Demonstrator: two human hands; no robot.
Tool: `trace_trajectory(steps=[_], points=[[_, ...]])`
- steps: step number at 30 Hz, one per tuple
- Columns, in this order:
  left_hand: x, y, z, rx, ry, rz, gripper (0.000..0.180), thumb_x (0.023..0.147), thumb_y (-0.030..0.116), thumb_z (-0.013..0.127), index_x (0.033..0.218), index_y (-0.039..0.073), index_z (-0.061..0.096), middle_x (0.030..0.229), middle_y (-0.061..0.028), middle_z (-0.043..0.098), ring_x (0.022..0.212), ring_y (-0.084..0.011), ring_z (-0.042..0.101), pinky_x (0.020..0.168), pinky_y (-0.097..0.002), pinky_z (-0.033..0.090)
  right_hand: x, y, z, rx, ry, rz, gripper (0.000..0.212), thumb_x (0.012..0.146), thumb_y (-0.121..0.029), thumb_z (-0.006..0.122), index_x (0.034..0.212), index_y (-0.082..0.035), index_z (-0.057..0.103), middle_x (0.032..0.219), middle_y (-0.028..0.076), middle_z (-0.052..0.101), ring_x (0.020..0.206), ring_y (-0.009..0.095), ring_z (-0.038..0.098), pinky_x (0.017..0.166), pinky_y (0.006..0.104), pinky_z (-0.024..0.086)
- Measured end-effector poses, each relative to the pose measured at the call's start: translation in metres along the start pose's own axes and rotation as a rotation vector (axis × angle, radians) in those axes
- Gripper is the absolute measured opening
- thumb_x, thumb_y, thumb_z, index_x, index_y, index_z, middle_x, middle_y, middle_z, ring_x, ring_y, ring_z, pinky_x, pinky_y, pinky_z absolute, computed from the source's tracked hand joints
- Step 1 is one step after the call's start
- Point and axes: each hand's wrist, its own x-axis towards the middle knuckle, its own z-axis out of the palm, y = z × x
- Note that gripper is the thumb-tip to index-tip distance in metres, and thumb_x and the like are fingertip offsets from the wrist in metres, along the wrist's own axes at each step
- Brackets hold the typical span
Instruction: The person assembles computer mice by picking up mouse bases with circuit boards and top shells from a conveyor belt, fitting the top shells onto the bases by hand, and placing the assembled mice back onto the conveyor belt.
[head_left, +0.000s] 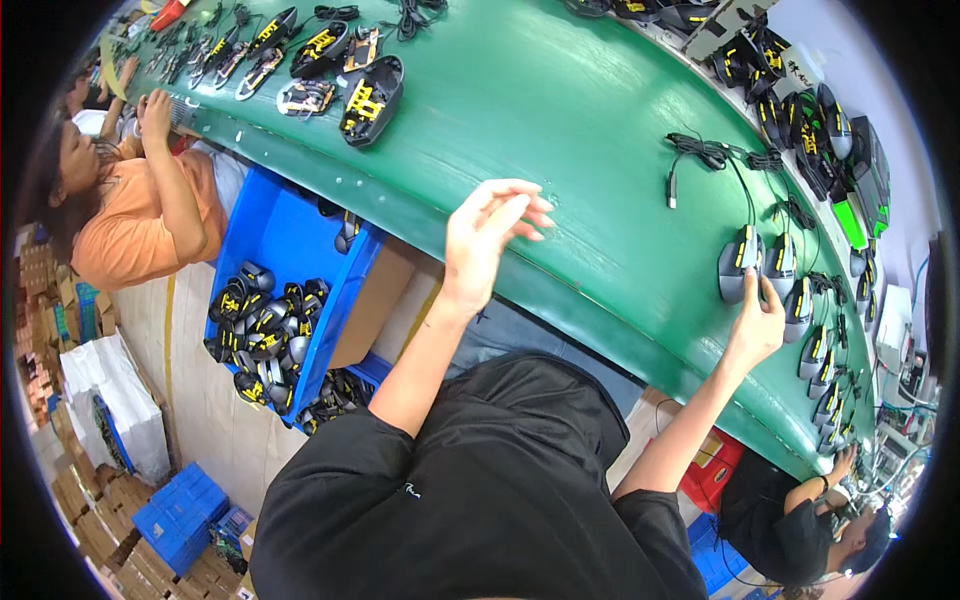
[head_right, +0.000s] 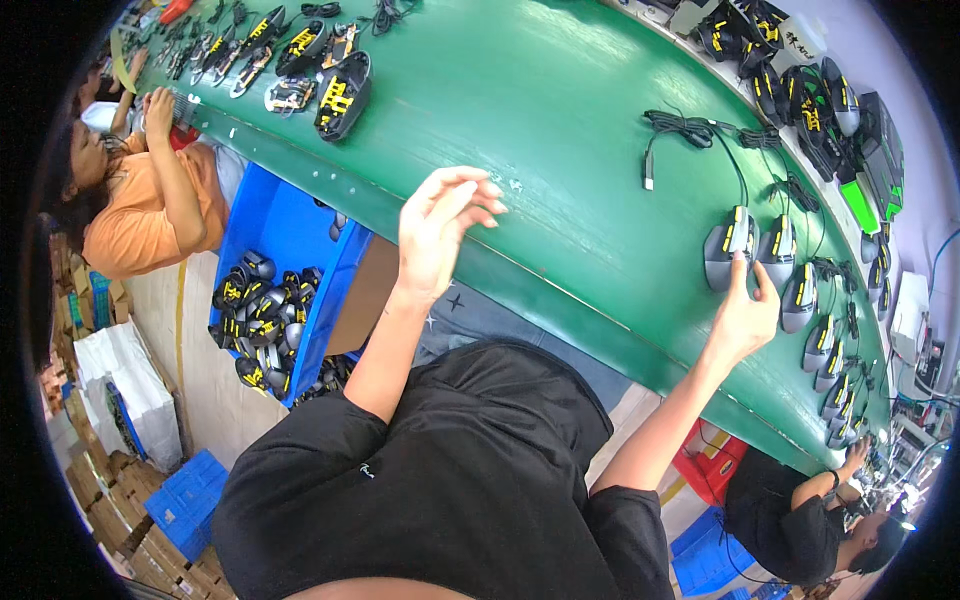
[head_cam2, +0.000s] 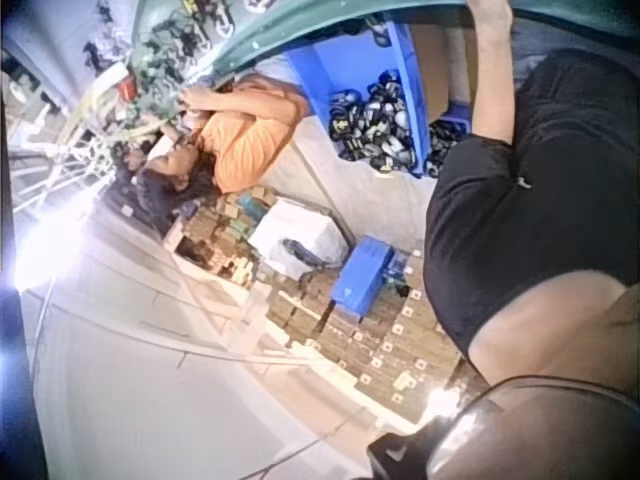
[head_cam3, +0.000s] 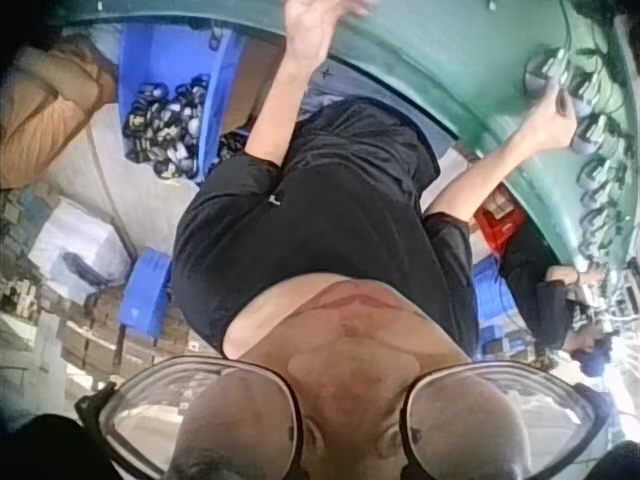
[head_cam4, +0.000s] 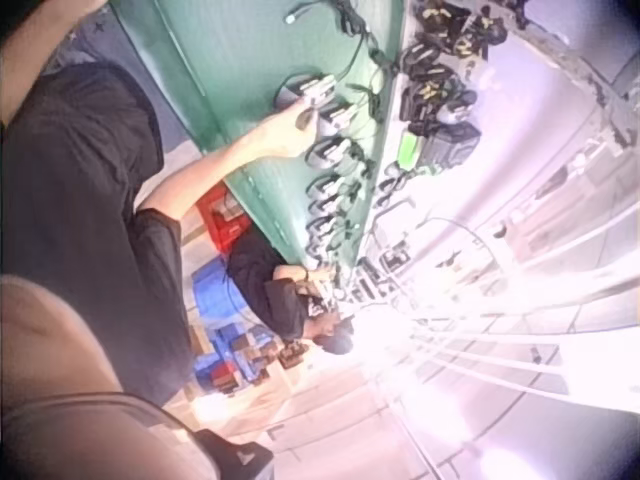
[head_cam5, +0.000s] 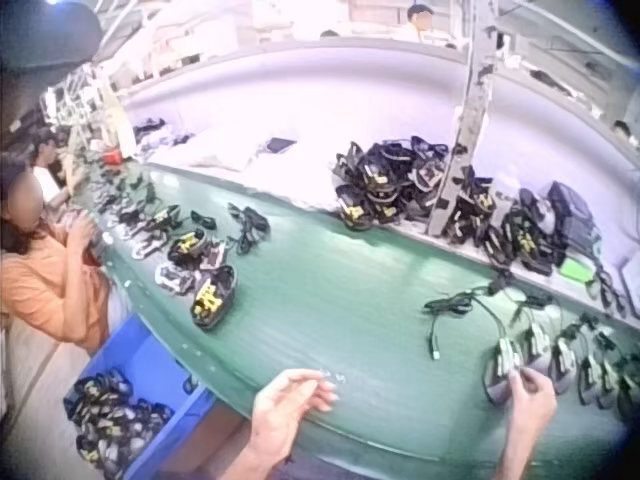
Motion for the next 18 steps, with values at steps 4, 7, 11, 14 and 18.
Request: trace_trajectory(steps=[4, 7, 11, 14, 18], points=[[0.006, 0.001, -0.02, 0.964, 0.224, 0.37, 0.013, 0.094, 0.005, 0.06, 0.104, 0.0, 0.066, 0.092, -0.0086, 0.07, 0.084, -0.0138, 0.066, 0.074, -0.0278, 0.052, -0.032, -0.036, 0.022, 0.028, 0.187, -0.339, 0.04, 0.083, -0.022, 0.073, 0.116, -0.001, 0.065, 0.111, 0.015, 0.067, 0.102, 0.031, 0.062, 0.092, 0.0409, 0.047], [0.004, -0.001, -0.02, 1.173, 0.211, 0.453, 0.013, 0.092, 0.004, 0.061, 0.103, 0.002, 0.068, 0.089, -0.0085, 0.07, 0.077, -0.0152, 0.065, 0.07, -0.0291, 0.052, -0.08, -0.085, 0.036, 0.333, -0.156, -0.582, 0.038, 0.082, -0.017, 0.07, 0.117, -0.003, 0.064, 0.113, 0.016, 0.066, 0.106, 0.032, 0.06, 0.095, 0.0395, 0.046], [0.009, -0.008, -0.014, 1.257, 0.207, 0.566, 0.012, 0.087, 0.002, 0.064, 0.099, 0.003, 0.068, 0.084, -0.0108, 0.067, 0.068, -0.0226, 0.061, 0.064, -0.0327, 0.051, -0.126, -0.107, 0.075, 0.343, -0.414, -0.863, 0.042, 0.079, -0.016, 0.072, 0.117, -0.001, 0.063, 0.121, 0.015, 0.063, 0.109, 0.034, 0.056, 0.096, 0.0414, 0.047], [0.006, -0.009, -0.014, 1.227, 0.196, 0.509, 0.012, 0.087, 0.002, 0.064, 0.098, 0.003, 0.068, 0.085, -0.0109, 0.068, 0.069, -0.0225, 0.062, 0.064, -0.0331, 0.051, -0.136, -0.105, 0.085, 0.256, -0.29, -0.961, 0.04, 0.079, -0.014, 0.072, 0.116, -0.002, 0.064, 0.121, 0.014, 0.062, 0.109, 0.035, 0.054, 0.095, 0.0407, 0.047], [0.008, -0.008, -0.016, 1.2, 0.249, 0.473, 0.012, 0.087, 0.002, 0.064, 0.098, 0.003, 0.068, 0.085, -0.01, 0.068, 0.069, -0.0231, 0.063, 0.064, -0.0327, 0.051, -0.133, -0.104, 0.093, 0.343, -0.298, -0.948, 0.036, 0.08, -0.012, 0.07, 0.114, -0.002, 0.064, 0.12, 0.013, 0.062, 0.107, 0.034, 0.054, 0.093, 0.0399, 0.048]])
